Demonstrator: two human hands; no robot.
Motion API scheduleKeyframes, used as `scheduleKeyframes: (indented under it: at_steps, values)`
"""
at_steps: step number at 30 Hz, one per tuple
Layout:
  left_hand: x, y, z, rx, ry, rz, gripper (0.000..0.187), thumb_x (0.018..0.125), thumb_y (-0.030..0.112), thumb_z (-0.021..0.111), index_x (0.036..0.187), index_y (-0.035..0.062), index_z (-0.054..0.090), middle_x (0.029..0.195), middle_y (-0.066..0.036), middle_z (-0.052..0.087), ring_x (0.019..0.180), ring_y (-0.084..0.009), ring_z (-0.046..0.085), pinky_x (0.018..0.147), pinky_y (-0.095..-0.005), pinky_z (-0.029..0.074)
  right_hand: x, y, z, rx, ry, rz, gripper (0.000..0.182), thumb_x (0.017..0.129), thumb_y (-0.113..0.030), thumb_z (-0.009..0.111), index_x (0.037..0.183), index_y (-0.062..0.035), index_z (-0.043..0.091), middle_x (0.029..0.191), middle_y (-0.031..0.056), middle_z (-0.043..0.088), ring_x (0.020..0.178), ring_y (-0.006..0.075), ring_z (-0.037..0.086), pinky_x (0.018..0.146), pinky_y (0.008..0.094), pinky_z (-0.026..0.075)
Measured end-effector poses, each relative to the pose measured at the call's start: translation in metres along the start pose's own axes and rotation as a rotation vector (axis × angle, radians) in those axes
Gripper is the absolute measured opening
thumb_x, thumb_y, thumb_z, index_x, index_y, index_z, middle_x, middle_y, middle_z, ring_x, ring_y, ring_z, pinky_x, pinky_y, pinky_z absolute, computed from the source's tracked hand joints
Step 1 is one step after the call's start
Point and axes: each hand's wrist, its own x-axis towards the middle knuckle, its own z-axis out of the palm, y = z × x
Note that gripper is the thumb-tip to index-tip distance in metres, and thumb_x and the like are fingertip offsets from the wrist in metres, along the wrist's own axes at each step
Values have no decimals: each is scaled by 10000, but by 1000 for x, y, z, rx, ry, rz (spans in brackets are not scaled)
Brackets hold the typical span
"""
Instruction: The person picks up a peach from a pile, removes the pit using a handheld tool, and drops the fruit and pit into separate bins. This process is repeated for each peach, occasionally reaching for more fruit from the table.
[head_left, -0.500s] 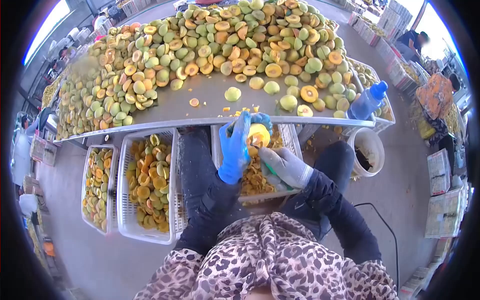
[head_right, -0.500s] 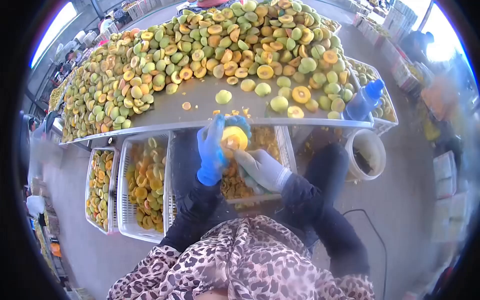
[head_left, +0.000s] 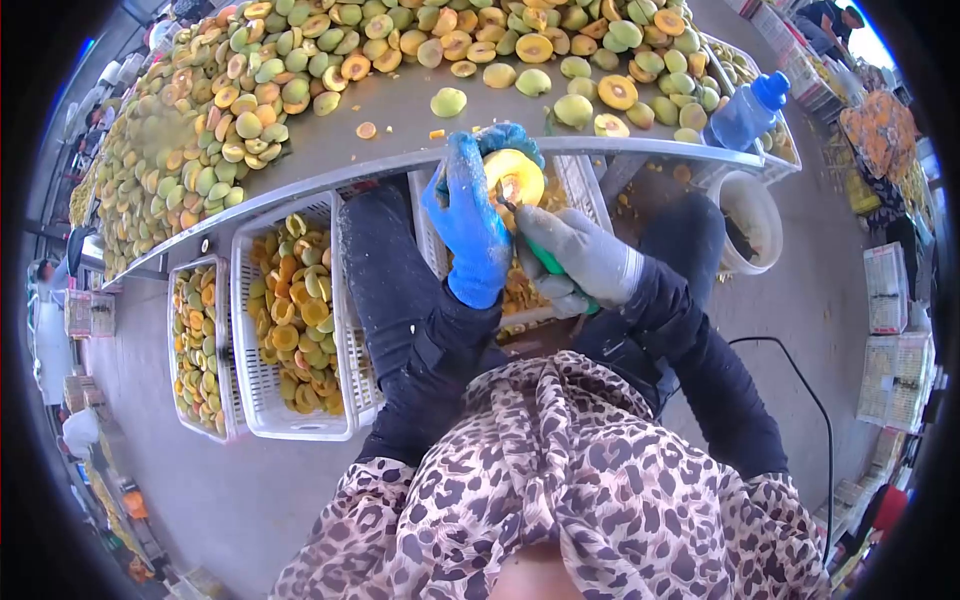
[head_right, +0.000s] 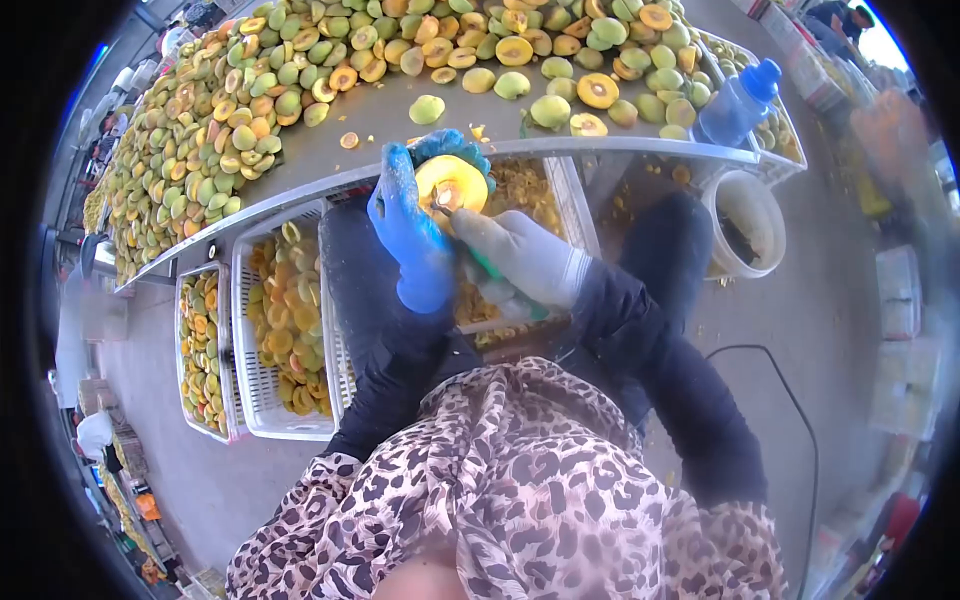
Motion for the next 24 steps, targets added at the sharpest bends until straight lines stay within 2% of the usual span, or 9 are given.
scheduleKeyframes:
  at_steps: [4, 8, 10, 12, 14, 15, 19, 21, 24]
  values:
    - [5, 0, -13, 103, -177, -128, 513, 997, 354, 316, 946, -66, 606, 815, -204, 650, 669, -297, 633, 620, -378, 545, -15, -2, 2, 364, -303, 136, 510, 951, -524, 408, 740, -68, 495, 521, -50, 331, 381, 57, 290, 354, 214, 256]
    - [11, 5, -24, -116, -362, -318, 532, 988, 402, 331, 912, -44, 610, 817, -218, 644, 646, -302, 625, 598, -385, 535, -18, -2, 0, 228, -278, 132, 498, 947, -525, 413, 743, -78, 496, 518, -55, 322, 381, 49, 288, 348, 215, 246]
    - [9, 10, -25, 232, -479, -254, 547, 980, 423, 347, 904, -52, 607, 806, -217, 643, 626, -299, 621, 583, -382, 525, -14, -3, -3, 132, -224, 179, 504, 951, -530, 402, 745, -79, 494, 507, -55, 326, 364, 49, 291, 340, 214, 253]
    - [4, 8, -27, 153, -467, -262, 541, 979, 423, 354, 910, -51, 606, 814, -215, 645, 629, -301, 623, 585, -381, 528, -11, 7, -6, 33, -166, 222, 510, 955, -535, 391, 747, -81, 491, 497, -55, 329, 346, 49, 294, 333, 212, 259]
    - [3, 2, -28, -14, -443, -254, 529, 976, 422, 367, 924, -49, 603, 828, -211, 647, 636, -304, 627, 588, -380, 533, 1, 37, -9, 741, -632, 174, 515, 963, -538, 371, 747, -86, 488, 475, -50, 347, 308, 59, 298, 319, 205, 274]
    - [-1, -6, -29, 27, -305, -244, 545, 971, 449, 356, 950, -38, 599, 837, -206, 650, 648, -307, 627, 585, -381, 533, 5, 41, -6, 842, -703, 138, 509, 971, -529, 355, 748, -90, 483, 467, -47, 359, 293, 66, 298, 313, 204, 277]
    - [-6, -22, -33, -176, -77, -335, 528, 974, 434, 361, 974, -38, 597, 838, -200, 653, 651, -299, 632, 581, -377, 535, 6, 37, -3, 700, -510, 140, 511, 970, -533, 355, 748, -90, 480, 464, -47, 352, 295, 64, 294, 307, 209, 270]
    - [-5, -11, -32, -22, -171, -334, 529, 975, 429, 365, 976, -44, 600, 831, -199, 654, 642, -295, 633, 582, -373, 535, 5, 29, -3, 153, -189, 74, 520, 966, -541, 355, 740, -90, 476, 463, -46, 351, 295, 64, 290, 297, 215, 260]
    - [-3, -15, -39, 271, -339, -202, 531, 978, 416, 377, 973, -60, 610, 814, -196, 659, 616, -283, 634, 592, -361, 539, 3, 25, -10, 443, -357, 327, 520, 963, -542, 365, 735, -88, 477, 469, -39, 368, 297, 68, 307, 312, 208, 285]
